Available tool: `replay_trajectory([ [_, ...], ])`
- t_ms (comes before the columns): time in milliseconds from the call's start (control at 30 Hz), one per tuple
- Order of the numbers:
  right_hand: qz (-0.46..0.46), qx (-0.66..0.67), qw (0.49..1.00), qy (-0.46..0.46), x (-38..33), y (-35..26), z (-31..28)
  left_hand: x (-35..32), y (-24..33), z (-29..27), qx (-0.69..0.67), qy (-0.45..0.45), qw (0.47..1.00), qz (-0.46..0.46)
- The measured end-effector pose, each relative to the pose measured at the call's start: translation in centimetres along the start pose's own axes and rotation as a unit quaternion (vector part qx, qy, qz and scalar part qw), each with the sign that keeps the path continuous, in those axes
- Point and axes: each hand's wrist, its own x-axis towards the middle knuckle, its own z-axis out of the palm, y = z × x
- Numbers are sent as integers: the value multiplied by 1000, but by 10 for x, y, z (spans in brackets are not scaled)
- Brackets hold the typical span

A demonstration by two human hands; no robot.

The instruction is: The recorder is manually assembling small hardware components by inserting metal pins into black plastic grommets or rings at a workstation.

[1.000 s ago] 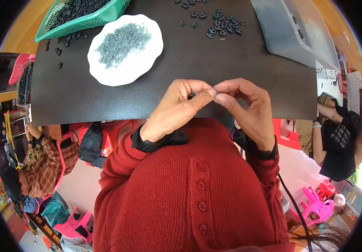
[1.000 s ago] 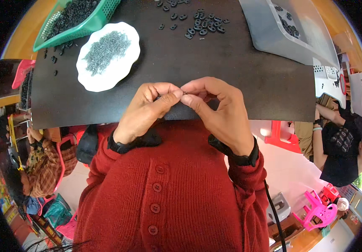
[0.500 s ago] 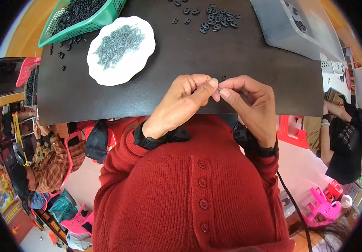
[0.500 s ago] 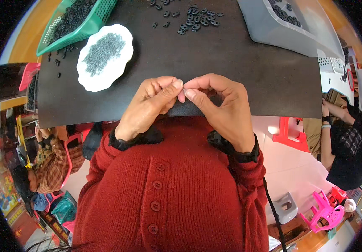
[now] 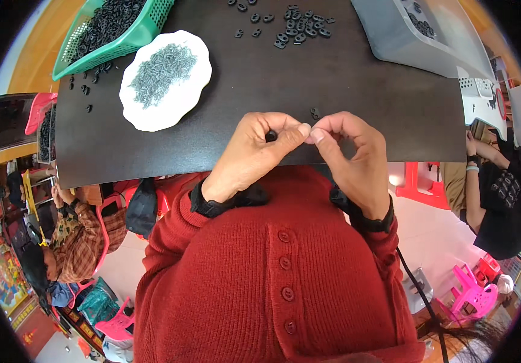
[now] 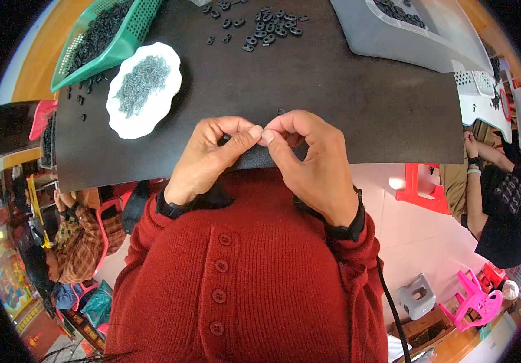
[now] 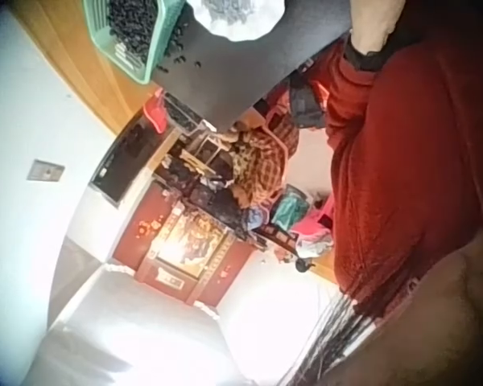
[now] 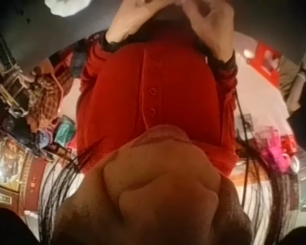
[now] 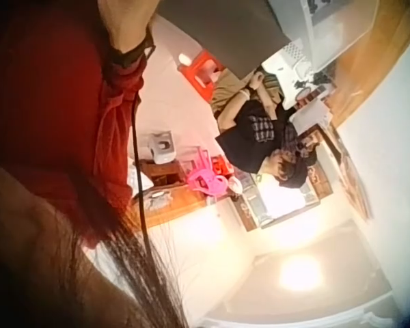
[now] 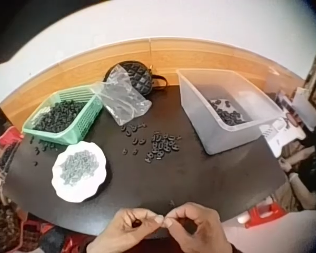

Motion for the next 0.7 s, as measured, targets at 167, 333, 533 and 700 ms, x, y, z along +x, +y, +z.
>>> replay_trajectory([
  [167, -45, -69, 996, 41, -6, 0, 9, -3, -12, -13, -78, -11, 996, -34],
  [333, -25, -64, 997, 35, -3, 2, 13, -3, -21, -22, -101, 2, 993, -55],
  [533, -29, -246, 963, 110, 16, 36, 10, -7, -21, -36, -30, 82, 996, 5],
  [700, -42, -316, 945, 80, 21, 40, 32, -12, -26, -51, -19, 79, 997, 17],
])
